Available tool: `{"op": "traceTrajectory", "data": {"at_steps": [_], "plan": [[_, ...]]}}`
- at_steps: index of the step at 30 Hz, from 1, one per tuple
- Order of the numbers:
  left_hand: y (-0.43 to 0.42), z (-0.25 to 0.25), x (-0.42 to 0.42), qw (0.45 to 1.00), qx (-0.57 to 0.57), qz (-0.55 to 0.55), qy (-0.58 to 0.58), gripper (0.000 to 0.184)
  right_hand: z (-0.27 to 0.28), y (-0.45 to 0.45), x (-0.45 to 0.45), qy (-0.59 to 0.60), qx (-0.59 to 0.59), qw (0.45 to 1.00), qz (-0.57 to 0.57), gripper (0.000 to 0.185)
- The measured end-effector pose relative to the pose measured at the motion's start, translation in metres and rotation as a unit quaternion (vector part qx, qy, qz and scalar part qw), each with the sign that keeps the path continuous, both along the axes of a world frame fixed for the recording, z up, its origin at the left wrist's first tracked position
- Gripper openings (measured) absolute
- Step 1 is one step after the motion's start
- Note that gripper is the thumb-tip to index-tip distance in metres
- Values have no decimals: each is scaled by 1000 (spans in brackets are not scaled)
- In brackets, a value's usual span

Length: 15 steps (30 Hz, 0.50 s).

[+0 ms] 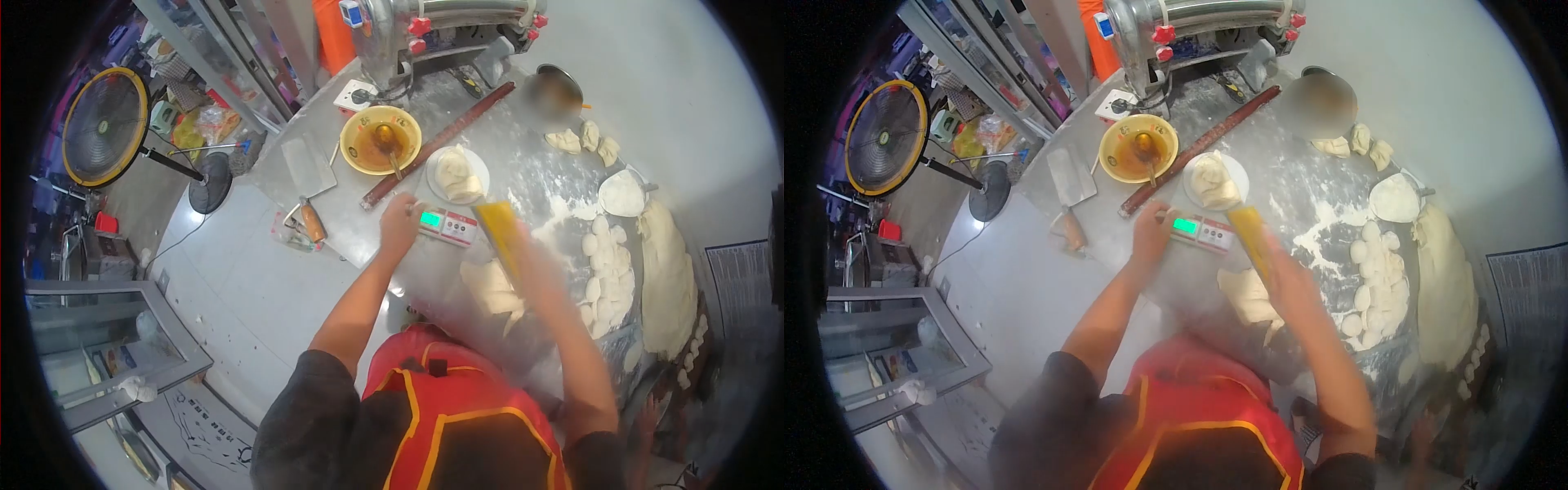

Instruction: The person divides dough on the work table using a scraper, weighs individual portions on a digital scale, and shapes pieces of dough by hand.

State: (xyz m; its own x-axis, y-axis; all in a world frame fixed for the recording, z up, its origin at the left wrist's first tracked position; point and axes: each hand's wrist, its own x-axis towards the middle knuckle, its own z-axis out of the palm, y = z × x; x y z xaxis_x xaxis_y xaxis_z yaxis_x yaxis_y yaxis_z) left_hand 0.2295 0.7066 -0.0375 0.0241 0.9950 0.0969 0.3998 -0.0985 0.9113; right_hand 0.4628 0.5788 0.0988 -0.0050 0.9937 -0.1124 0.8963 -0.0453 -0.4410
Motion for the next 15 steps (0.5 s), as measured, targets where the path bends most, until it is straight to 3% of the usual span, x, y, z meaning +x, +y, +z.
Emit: {"op": "traceTrajectory", "data": {"at_steps": [3, 5, 8, 14, 15], "plan": [[-42, 11, -24, 987, -140, -30, -76, 16, 21, -45, 10, 90, 55, 992, -72, 60], [-67, 3, -32, 974, -190, -47, -110, 18, 26, -67, 9, 116, 17, 984, -132, 59], [-99, 5, -25, 875, -326, -33, -356, 21, 23, -88, 6, 117, 36, 981, -152, 59], [-114, -1, 0, 825, -419, -103, -364, 16, 23, -101, 18, 122, 77, 980, -138, 59], [-113, 9, 2, 855, -411, -99, -301, 14, 21, -102, 23, 123, 96, 980, -121, 59]]}}
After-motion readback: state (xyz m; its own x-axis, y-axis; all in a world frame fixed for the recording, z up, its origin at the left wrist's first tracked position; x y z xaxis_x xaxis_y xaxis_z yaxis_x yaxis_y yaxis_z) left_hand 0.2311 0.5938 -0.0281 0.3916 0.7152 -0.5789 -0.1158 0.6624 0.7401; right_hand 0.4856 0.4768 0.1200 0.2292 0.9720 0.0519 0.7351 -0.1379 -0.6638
